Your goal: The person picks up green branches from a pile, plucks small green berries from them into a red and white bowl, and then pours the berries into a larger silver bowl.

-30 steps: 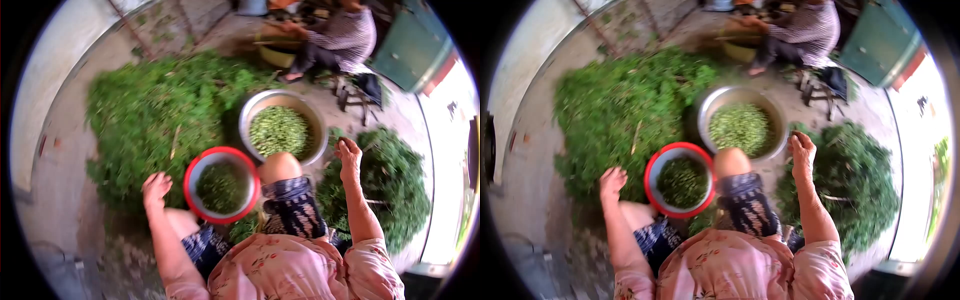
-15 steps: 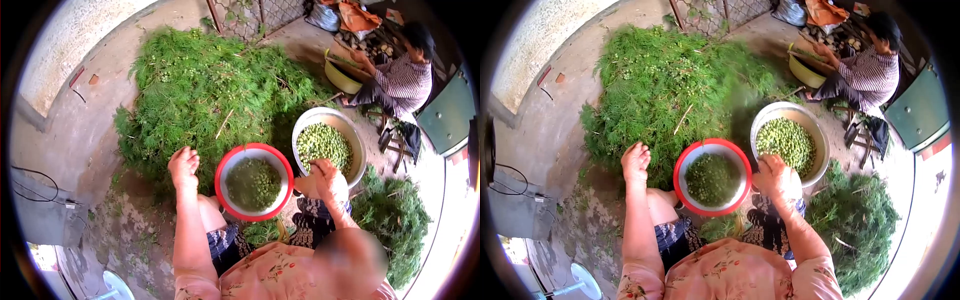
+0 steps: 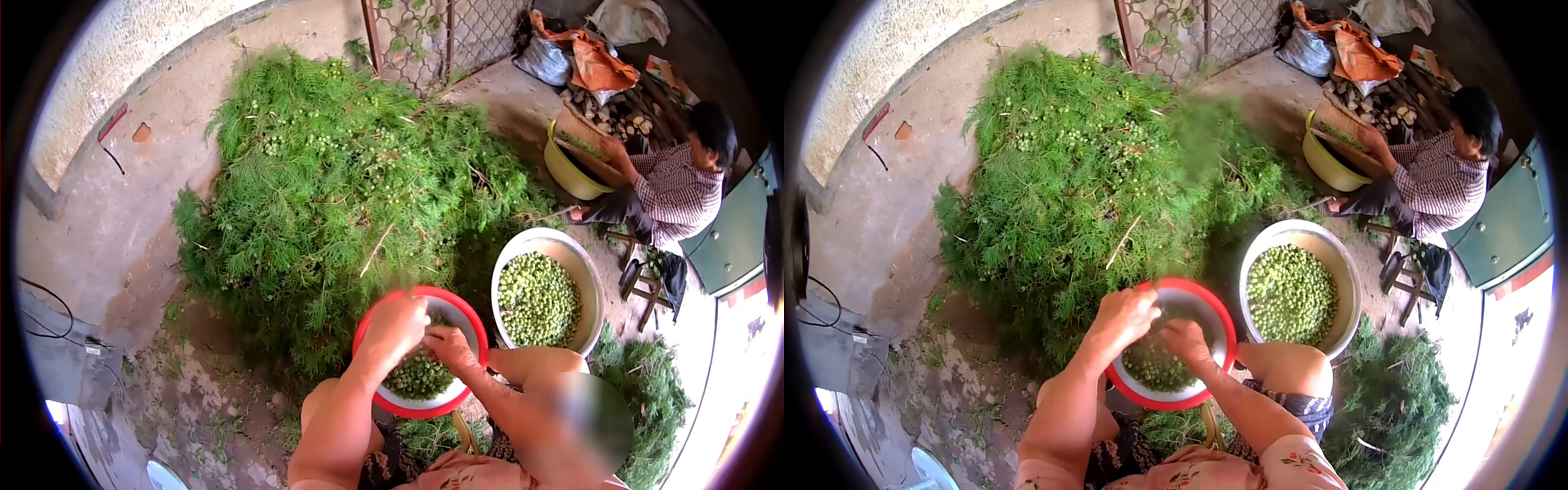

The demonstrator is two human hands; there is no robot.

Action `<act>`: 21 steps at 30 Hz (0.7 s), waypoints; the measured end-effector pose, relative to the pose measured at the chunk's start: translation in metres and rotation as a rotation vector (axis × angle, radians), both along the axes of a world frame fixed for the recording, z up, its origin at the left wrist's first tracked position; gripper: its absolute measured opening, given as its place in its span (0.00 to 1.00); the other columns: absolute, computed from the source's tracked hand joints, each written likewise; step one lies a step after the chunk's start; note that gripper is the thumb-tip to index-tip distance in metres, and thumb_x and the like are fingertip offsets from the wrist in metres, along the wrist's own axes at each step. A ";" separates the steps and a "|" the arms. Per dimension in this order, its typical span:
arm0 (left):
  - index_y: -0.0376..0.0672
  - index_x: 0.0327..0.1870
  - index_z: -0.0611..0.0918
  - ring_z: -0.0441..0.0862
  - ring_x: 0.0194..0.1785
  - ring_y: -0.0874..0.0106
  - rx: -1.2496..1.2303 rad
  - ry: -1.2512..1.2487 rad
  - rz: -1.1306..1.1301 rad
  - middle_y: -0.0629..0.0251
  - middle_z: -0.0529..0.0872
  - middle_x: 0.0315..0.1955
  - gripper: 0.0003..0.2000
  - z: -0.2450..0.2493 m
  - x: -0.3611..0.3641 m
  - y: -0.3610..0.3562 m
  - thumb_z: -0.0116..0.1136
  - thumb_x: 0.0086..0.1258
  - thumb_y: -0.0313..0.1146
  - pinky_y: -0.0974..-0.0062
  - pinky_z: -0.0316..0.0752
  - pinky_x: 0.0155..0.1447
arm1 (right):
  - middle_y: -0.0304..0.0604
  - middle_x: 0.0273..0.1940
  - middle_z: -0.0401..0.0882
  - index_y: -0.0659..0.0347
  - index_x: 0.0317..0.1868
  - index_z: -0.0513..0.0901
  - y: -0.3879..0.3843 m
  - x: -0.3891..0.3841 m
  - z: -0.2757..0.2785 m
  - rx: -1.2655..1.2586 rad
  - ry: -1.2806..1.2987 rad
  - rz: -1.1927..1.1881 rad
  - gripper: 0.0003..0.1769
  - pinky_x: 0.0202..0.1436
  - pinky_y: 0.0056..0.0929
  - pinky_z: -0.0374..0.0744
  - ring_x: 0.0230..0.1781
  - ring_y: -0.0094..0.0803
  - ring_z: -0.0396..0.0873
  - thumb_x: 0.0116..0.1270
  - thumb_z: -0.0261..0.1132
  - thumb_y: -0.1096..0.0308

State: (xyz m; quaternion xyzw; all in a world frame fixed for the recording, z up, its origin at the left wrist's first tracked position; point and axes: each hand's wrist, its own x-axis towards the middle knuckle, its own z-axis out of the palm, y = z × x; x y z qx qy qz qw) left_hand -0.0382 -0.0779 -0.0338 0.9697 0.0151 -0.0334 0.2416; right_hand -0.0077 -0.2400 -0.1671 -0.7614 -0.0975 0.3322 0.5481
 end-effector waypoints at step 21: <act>0.40 0.35 0.76 0.77 0.25 0.62 -0.199 -0.189 0.063 0.62 0.77 0.22 0.09 0.024 0.008 0.005 0.58 0.54 0.30 0.65 0.70 0.29 | 0.59 0.45 0.74 0.66 0.53 0.73 0.203 0.261 0.002 -0.382 -0.983 -0.001 0.26 0.50 0.42 0.73 0.46 0.52 0.73 0.52 0.67 0.68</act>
